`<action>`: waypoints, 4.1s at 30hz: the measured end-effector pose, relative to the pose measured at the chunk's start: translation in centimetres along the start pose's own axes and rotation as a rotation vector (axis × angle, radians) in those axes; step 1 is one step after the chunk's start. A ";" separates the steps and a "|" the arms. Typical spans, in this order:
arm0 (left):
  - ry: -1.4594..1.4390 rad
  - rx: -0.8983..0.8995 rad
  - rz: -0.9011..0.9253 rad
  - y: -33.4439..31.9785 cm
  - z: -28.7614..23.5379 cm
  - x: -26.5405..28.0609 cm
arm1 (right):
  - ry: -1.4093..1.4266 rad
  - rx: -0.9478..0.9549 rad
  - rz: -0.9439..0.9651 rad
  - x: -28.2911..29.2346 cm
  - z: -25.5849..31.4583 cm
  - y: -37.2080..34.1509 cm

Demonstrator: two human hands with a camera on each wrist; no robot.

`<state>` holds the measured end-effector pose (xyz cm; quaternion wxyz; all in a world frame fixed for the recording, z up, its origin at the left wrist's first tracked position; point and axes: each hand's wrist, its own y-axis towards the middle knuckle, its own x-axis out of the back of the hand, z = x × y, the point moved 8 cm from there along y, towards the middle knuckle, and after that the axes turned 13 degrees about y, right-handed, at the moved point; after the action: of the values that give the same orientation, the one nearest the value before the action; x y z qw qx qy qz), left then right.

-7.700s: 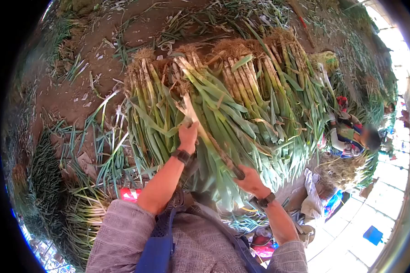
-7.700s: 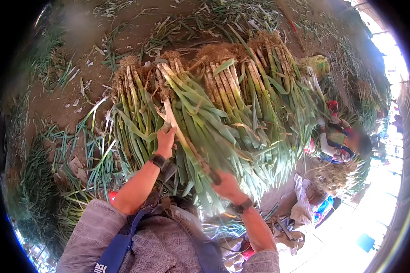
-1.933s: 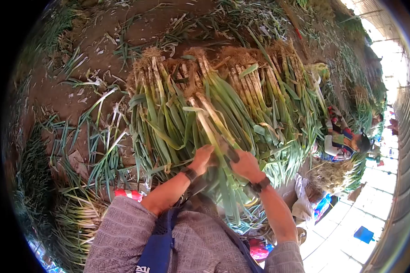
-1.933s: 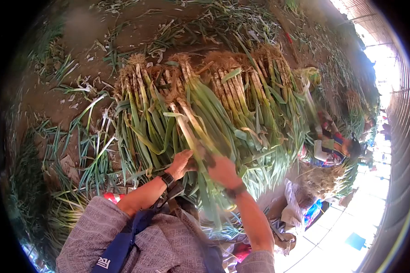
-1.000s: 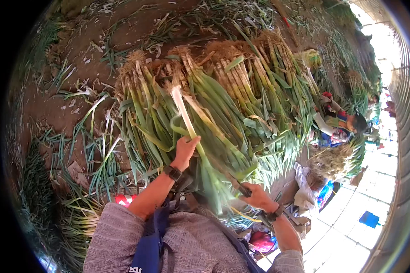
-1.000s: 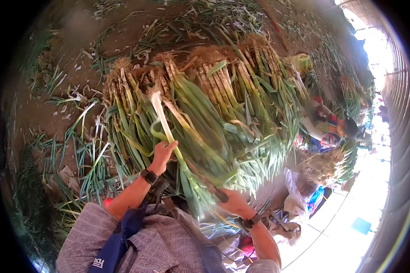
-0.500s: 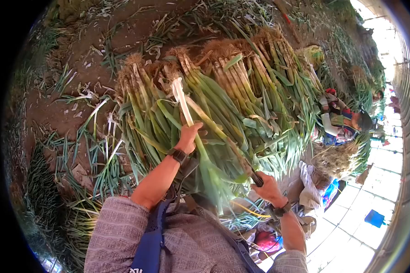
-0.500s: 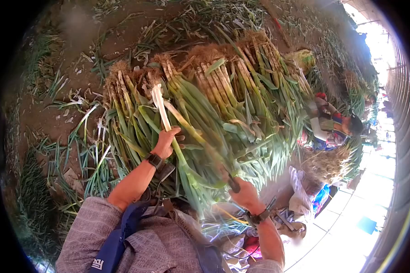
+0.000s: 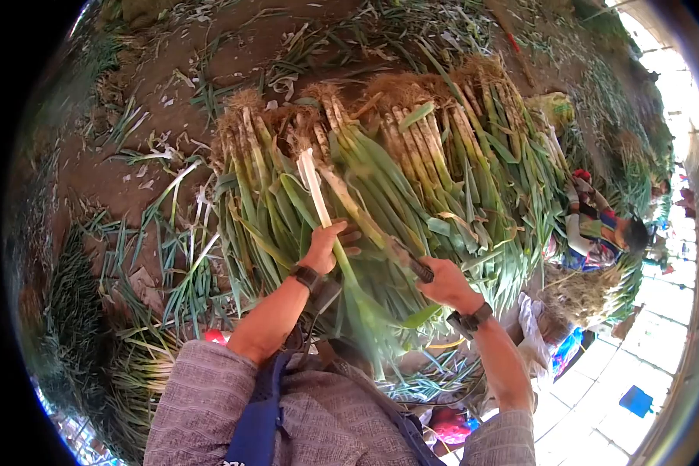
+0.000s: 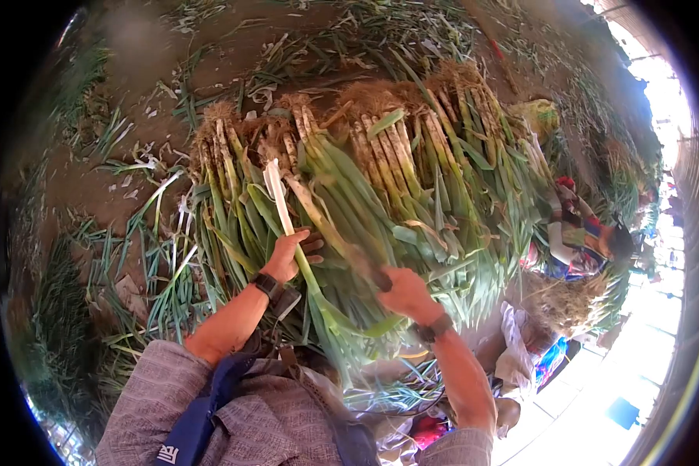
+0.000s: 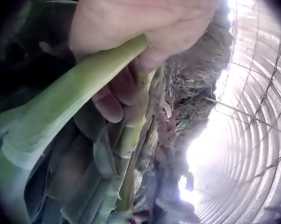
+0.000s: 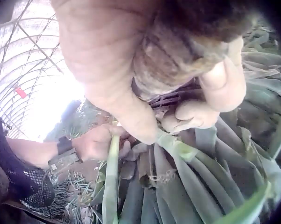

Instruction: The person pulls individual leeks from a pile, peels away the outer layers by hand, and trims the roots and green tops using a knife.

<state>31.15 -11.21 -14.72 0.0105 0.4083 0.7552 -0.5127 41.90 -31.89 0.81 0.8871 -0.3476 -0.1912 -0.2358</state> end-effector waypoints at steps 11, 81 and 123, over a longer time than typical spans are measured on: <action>-0.054 0.042 0.032 -0.1 0.6 0.9 | -0.054 0.036 0.136 -2.3 3.7 9.6; 0.093 -0.230 0.419 -11.2 -4.2 -3.9 | -0.152 0.058 -0.308 -1.3 12.4 -7.3; -0.157 -0.261 0.227 -11.4 -10.8 2.5 | -0.275 0.043 0.026 -3.5 13.8 -4.9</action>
<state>26.66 -2.81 -1.92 0.1799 0.4448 0.7613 -0.4361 33.94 -24.26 11.09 0.8629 -0.3599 -0.3115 -0.1700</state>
